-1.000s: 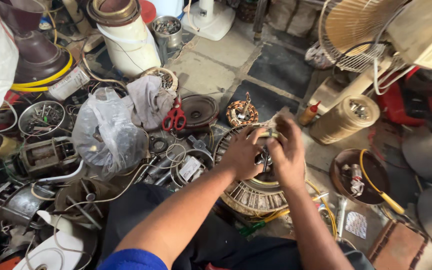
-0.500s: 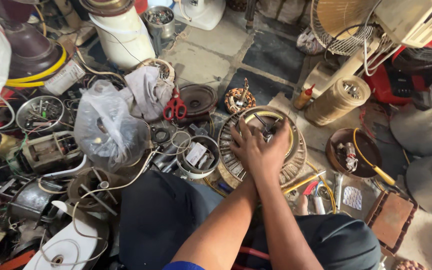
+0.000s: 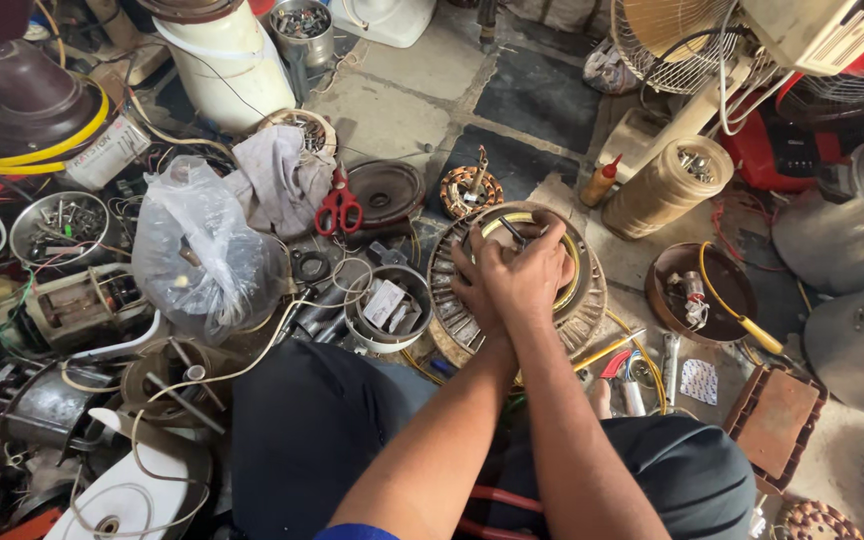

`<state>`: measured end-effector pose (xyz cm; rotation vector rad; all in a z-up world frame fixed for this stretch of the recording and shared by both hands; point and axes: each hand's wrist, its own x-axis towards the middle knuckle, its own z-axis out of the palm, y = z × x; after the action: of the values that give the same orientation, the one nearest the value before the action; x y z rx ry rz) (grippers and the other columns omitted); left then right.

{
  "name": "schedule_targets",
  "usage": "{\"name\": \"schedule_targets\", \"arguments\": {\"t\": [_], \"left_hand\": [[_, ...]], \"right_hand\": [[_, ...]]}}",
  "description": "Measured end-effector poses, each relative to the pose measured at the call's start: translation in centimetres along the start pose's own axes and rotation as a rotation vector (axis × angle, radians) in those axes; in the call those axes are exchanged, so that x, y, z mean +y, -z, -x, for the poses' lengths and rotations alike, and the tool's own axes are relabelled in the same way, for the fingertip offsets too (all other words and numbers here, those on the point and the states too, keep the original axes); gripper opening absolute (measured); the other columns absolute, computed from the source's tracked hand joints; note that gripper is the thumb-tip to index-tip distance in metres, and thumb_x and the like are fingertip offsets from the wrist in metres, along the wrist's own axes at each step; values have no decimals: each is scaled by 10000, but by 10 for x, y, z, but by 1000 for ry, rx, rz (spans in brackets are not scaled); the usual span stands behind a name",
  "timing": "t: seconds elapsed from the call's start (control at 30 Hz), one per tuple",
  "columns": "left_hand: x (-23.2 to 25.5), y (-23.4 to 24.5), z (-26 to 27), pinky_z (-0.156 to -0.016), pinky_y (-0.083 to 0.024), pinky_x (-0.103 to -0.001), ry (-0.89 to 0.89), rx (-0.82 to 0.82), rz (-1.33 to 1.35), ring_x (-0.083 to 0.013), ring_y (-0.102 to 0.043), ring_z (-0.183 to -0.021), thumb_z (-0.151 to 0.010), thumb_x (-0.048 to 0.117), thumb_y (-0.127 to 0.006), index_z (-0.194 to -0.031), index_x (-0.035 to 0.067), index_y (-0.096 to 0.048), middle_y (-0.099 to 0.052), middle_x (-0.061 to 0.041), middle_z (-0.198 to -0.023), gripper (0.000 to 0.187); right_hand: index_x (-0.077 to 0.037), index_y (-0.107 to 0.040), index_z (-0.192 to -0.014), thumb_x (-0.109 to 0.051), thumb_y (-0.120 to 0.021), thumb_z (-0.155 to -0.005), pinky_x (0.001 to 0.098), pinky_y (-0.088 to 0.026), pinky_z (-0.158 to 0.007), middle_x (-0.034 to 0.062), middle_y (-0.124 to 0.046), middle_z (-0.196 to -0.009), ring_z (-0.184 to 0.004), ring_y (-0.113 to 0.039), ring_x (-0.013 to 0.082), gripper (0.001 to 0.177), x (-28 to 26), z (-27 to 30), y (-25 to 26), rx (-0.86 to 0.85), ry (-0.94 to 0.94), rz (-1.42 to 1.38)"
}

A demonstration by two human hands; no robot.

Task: The person sits on the floor in a cluttered workshop and uses a screwdriver to tighten screws on the central hub of a circular electrical motor stator. They rotate the stator to access different screws and use pliers to adjust a small metal ring on the component.

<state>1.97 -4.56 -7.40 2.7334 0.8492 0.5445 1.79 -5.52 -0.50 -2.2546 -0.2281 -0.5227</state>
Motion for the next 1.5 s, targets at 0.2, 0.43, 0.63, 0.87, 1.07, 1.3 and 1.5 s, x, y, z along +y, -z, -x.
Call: {"name": "schedule_targets", "arguments": {"t": [0.2, 0.43, 0.63, 0.87, 1.07, 1.3, 1.5], "left_hand": [[-10, 22, -10, -966, -444, -582, -113, -104, 2, -450, -252, -1479, -894, 367, -654, -1461, 136, -516, -287, -123, -1631, 628], [-38, 53, -43, -1035, -281, -691, -525, -317, 182, -501, -199, -1419, -773, 386, -704, -1438, 221, -501, -252, -191, -1570, 715], [-50, 56, -69, -1114, -350, -600, -679, -461, 383, -395, -331, -1478, -824, 404, -658, -1369, 220, -581, -402, -95, -1568, 581], [-62, 42, -72, -1102, -330, -601, -715, -385, 493, -427, -338, -1465, -804, 442, -719, -1468, 186, -422, -449, -99, -1512, 771], [-51, 52, -90, -1148, -306, -565, -822, -516, 484, -420, -290, -1475, -652, 284, -838, -1474, 152, -407, -408, -119, -1545, 937], [-46, 66, -88, -1147, -319, -551, -774, -546, 484, -402, -303, -1459, -633, 267, -835, -1456, 160, -478, -409, -96, -1543, 903], [-41, 68, -63, -1091, -338, -605, -662, -446, 280, -393, -296, -1472, -712, 387, -800, -1109, 65, -748, -361, -120, -1580, 515]], "right_hand": [[-56, -536, -1252, -361, -735, -790, 499, -293, -1046, 98, -722, -1035, -1070, -655, 294, 589, 14, -6, 13, -100, 137, -48], [-104, -627, -1126, -376, -713, -855, 418, -351, -1064, 55, -725, -940, -960, -670, 261, 393, 40, -37, 39, -365, 419, -179], [-64, -596, -1258, -340, -714, -867, 393, -379, -1029, 76, -716, -1008, -996, -661, 267, 493, 28, -32, 49, -359, 389, -209], [16, -578, -1217, -351, -704, -874, 491, -339, -987, 145, -672, -992, -1002, -639, 308, 518, 23, -30, 40, -306, 490, -102], [-81, -572, -777, -319, -652, -958, 371, -451, -876, 62, -595, -841, -834, -575, 208, 310, 58, -67, 29, -681, 431, -699], [-37, -624, -802, -224, -707, -914, 335, -473, -810, 75, -619, -918, -890, -579, 173, 233, 61, -78, 30, -814, 282, -794], [8, -544, -1321, -87, -686, -925, 318, -528, -961, 107, -666, -1181, -1092, -640, 177, 431, 28, -58, 65, -458, -81, -834]]}}
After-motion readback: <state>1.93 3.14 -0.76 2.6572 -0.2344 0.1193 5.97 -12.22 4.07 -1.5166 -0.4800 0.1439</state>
